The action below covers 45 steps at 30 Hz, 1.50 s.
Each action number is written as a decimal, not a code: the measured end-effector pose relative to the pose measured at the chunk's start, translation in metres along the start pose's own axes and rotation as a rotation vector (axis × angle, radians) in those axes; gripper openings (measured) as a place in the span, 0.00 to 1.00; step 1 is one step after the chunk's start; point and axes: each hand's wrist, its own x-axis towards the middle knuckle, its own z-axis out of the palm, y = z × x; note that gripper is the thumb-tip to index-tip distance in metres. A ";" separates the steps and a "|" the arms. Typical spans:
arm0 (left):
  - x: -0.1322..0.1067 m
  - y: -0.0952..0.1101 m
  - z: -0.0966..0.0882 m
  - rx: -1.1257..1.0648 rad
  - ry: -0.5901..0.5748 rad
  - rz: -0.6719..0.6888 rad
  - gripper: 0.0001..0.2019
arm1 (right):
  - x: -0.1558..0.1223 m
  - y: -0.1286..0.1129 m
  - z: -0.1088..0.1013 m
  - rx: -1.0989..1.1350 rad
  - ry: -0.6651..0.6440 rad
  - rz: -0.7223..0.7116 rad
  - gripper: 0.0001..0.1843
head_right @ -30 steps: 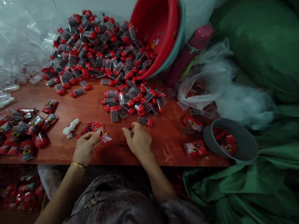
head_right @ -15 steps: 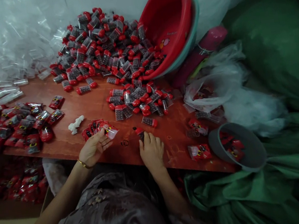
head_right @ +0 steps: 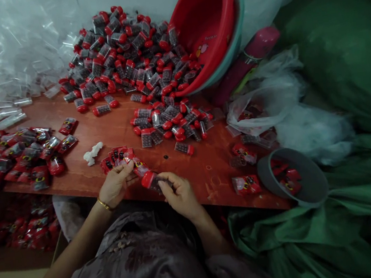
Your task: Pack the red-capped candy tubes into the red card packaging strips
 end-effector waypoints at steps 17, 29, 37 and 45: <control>-0.008 -0.001 0.008 0.005 -0.048 0.068 0.22 | 0.015 0.015 0.011 0.118 -0.030 0.040 0.17; -0.008 -0.018 0.017 -0.049 -0.064 0.202 0.18 | 0.013 0.016 0.027 0.045 0.166 -0.070 0.14; -0.006 -0.017 0.018 -0.017 -0.138 0.190 0.18 | 0.020 0.012 0.042 -0.043 0.282 -0.160 0.13; 0.001 -0.026 0.011 -0.020 -0.135 0.240 0.15 | 0.022 0.016 0.055 0.185 0.177 -0.066 0.12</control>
